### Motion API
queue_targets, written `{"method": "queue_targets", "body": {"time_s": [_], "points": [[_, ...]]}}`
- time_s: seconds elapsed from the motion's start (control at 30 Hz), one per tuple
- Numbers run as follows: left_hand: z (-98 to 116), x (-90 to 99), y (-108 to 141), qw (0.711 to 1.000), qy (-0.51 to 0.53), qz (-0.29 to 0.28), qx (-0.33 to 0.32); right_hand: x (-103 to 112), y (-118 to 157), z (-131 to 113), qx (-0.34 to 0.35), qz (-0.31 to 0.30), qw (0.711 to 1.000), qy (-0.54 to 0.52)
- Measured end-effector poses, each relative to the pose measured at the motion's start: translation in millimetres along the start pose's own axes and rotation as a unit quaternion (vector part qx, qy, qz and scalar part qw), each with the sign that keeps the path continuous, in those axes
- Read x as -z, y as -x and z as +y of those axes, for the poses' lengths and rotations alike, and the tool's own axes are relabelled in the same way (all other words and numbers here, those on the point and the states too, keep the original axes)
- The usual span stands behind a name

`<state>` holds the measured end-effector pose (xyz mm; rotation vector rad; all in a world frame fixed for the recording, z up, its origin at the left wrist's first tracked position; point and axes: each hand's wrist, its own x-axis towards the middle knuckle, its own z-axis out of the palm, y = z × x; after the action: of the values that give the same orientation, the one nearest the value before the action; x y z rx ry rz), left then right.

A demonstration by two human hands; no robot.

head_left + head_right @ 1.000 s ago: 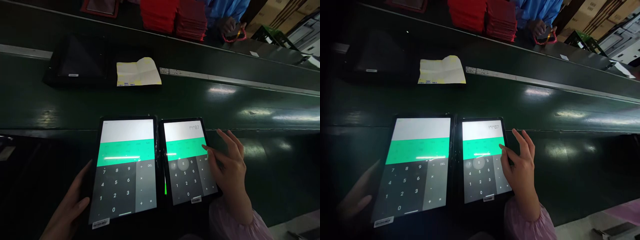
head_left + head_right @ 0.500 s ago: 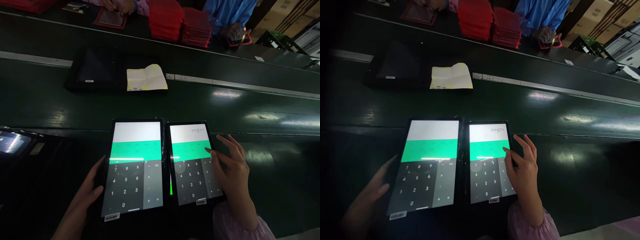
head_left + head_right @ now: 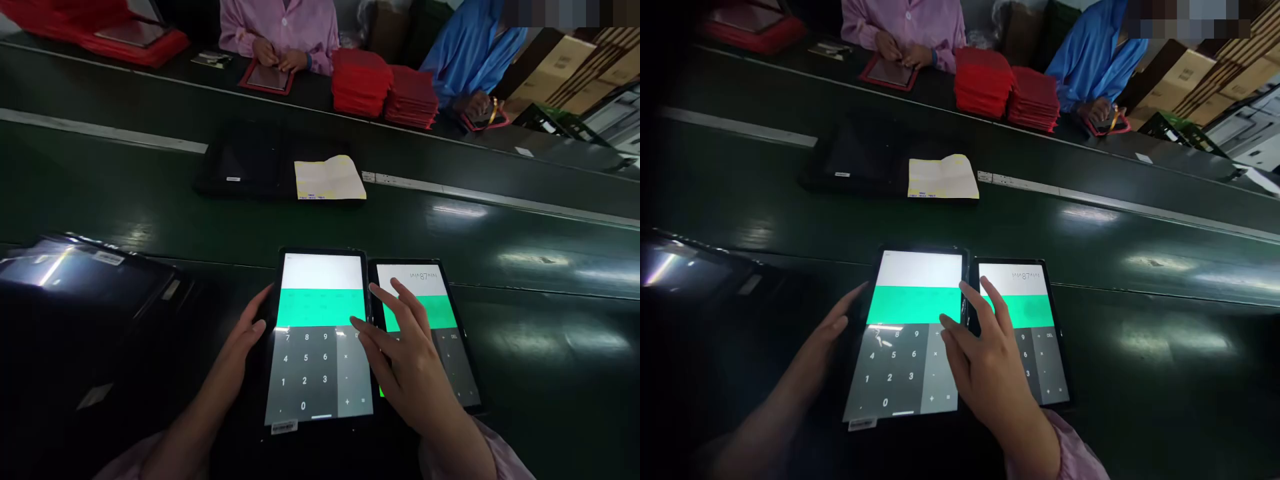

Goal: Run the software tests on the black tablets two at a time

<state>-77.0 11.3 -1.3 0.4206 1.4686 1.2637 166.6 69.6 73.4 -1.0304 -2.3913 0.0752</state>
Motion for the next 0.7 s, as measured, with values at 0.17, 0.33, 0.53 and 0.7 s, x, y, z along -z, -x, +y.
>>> {"method": "queue_targets", "body": {"time_s": [0.17,0.33,0.53,0.7], "points": [[-4.7,3.7,6.5,0.999,0.042,-0.024,-0.020,-22.5,-8.7,-1.0,0.012,-0.012,1.000,0.022],[-6.8,-0.8,11.1,0.993,-0.006,-0.004,-0.114,-17.8,-10.5,3.4,-0.008,0.033,0.998,0.054],[-16.2,-2.2,11.3,0.990,-0.028,-0.002,-0.141,-26.6,-9.1,-10.3,-0.004,0.014,0.999,0.031],[-17.0,-2.1,11.8,0.992,-0.056,-0.007,-0.117,-23.5,-7.0,-2.8,-0.034,0.035,0.998,0.048]]}}
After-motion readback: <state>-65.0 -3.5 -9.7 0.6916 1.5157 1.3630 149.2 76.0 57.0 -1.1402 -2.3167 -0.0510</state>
